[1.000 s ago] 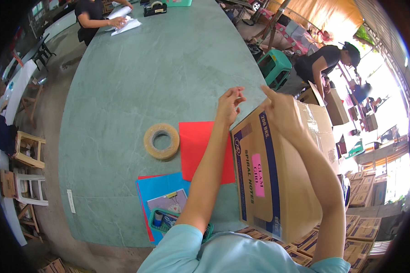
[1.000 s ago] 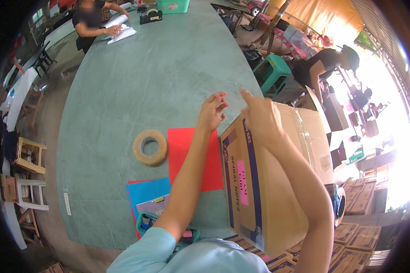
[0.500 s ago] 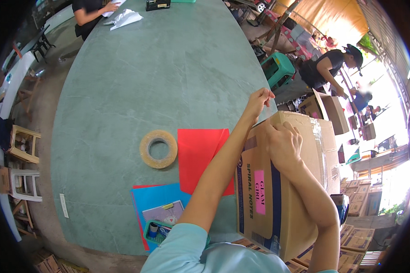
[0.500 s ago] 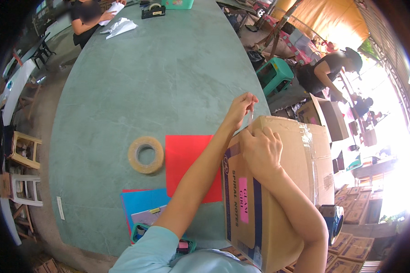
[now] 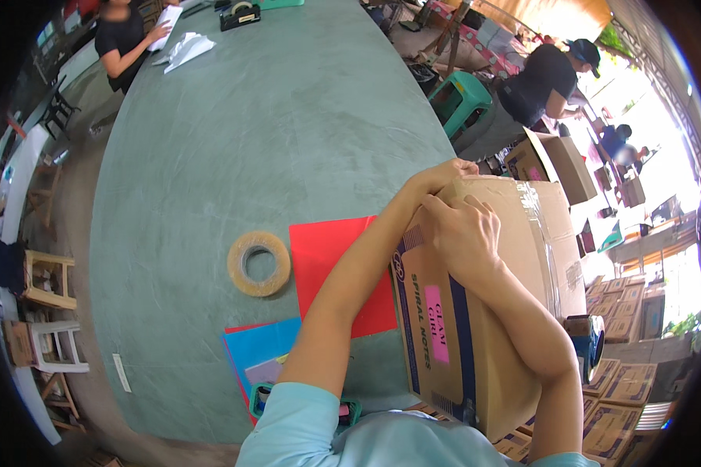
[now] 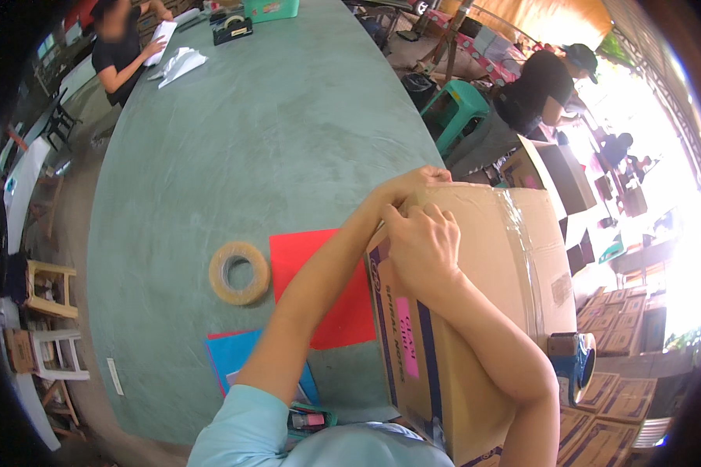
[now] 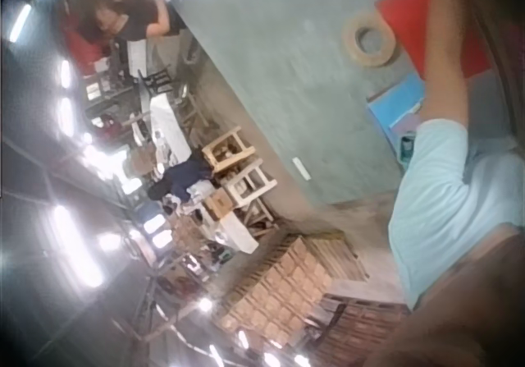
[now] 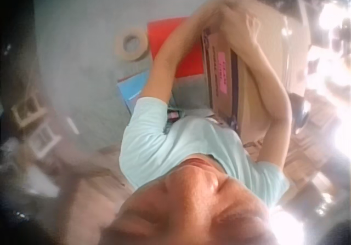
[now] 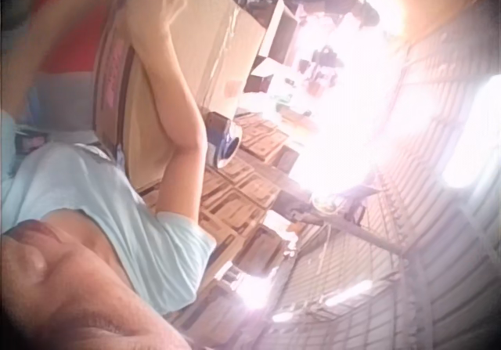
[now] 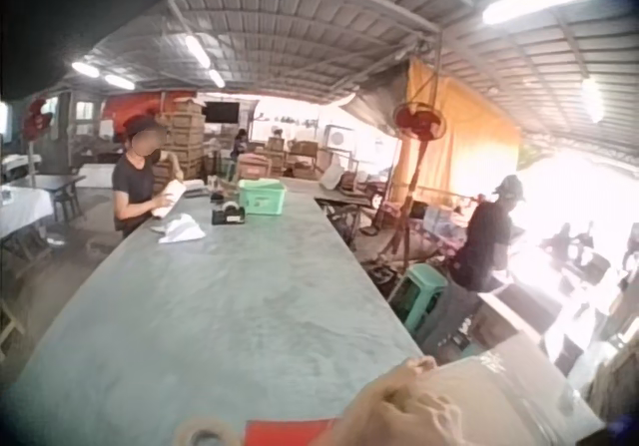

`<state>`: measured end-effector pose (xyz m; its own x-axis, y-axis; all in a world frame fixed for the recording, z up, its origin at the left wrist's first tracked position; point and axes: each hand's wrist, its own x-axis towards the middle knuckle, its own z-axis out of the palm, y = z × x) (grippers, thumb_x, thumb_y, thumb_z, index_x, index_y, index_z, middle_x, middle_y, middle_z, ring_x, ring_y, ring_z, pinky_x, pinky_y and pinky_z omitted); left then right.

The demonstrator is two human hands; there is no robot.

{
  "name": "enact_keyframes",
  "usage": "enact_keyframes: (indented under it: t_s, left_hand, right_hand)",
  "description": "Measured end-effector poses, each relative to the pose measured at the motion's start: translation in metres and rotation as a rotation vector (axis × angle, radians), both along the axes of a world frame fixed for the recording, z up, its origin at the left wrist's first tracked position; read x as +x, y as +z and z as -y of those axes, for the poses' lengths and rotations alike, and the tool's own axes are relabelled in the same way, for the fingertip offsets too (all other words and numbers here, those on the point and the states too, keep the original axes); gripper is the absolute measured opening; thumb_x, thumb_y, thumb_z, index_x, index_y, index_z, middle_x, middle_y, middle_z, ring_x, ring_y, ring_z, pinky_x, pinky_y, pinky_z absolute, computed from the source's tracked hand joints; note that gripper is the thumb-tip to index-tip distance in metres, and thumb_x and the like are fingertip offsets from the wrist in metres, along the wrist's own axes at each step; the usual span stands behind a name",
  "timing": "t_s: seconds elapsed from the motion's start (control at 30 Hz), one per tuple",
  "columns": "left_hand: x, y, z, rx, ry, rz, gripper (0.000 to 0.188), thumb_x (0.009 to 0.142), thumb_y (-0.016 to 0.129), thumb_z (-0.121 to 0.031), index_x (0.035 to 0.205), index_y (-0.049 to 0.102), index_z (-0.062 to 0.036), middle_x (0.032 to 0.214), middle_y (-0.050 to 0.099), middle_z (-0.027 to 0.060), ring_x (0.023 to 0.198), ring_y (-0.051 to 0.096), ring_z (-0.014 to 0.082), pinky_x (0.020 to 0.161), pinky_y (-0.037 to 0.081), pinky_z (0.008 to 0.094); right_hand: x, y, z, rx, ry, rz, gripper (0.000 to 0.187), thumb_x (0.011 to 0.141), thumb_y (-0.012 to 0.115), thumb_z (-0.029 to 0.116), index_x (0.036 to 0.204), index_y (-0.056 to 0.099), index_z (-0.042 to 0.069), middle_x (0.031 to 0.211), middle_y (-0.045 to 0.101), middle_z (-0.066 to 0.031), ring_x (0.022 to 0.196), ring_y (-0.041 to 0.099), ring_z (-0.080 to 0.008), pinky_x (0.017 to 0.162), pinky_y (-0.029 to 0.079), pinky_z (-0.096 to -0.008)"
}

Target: The person packs spiral notebooks into a cardboard box, seals it with packing tape, and writes on the box with a pen. The person also handles a notebook and a pen on the table.

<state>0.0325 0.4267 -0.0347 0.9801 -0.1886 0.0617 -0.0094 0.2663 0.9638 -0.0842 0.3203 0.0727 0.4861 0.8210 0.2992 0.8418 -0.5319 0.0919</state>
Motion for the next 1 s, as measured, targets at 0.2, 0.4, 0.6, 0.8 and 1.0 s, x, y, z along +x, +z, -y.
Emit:
enact_keyframes:
  t_s: [0.2, 0.4, 0.6, 0.8, 1.0]
  left_hand:
    - [0.004, -0.006, 0.006, 0.481, -0.113, -0.029, 0.044, 0.093, 0.04, -0.038, 0.095, 0.061, 0.0009, 0.092, 0.061, 0.0061, 0.09, 0.056, 0.0143, 0.077, 0.046, 0.0291]
    - [-0.002, -0.014, -0.025, 0.581, -0.06, -0.133, 0.06, 0.09, 0.034, -0.05, 0.102, 0.06, 0.0025, 0.098, 0.061, 0.008, 0.094, 0.057, 0.0167, 0.082, 0.045, 0.0307]
    - [-0.058, -0.008, -0.014, -0.278, 0.221, -0.283, 0.076, 0.087, 0.029, -0.062, 0.109, 0.059, 0.0041, 0.105, 0.061, 0.0098, 0.098, 0.057, 0.0191, 0.087, 0.044, 0.0323]
    - [-0.076, 0.006, 0.023, -0.319, 0.514, -0.133, 0.092, 0.085, 0.023, -0.074, 0.115, 0.058, 0.0057, 0.111, 0.062, 0.0117, 0.102, 0.058, 0.0214, 0.091, 0.044, 0.0339]
    - [-0.105, -0.003, 0.078, 0.01, 0.837, 0.354, 0.096, 0.086, 0.023, -0.073, 0.143, 0.014, 0.0039, 0.148, 0.019, 0.0174, 0.134, 0.025, 0.0267, 0.111, 0.021, 0.036]
  right_hand:
    - [-0.001, 0.011, 0.002, -0.068, -0.053, -0.16, 0.023, 0.067, 0.064, 0.01, 0.09, 0.06, 0.006, 0.077, 0.063, -0.0127, 0.083, 0.061, -0.0305, 0.072, 0.045, -0.0423]
    - [0.002, 0.009, 0.005, -0.035, -0.069, -0.206, 0.036, 0.072, 0.059, 0.011, 0.107, 0.061, 0.008, 0.076, 0.064, -0.0108, 0.081, 0.063, -0.0287, 0.073, 0.047, -0.0428]
    - [-0.003, 0.015, 0.015, -0.028, -0.151, -0.311, 0.049, 0.072, 0.06, 0.01, 0.12, 0.052, 0.005, 0.067, 0.064, -0.0122, 0.068, 0.065, -0.031, 0.062, 0.048, -0.0422]
    - [-0.074, 0.08, 0.085, -0.033, -0.093, -0.537, 0.058, 0.08, 0.062, 0.02, 0.133, 0.043, 0.009, 0.076, 0.066, -0.011, 0.065, 0.065, -0.0278, 0.057, 0.05, -0.04]
    - [-0.115, 0.134, 0.288, 0.453, -0.343, -0.404, 0.06, 0.07, 0.076, 0.02, 0.126, 0.055, 0.014, 0.103, 0.066, -0.0111, 0.089, 0.063, -0.0275, 0.08, 0.05, -0.0389]
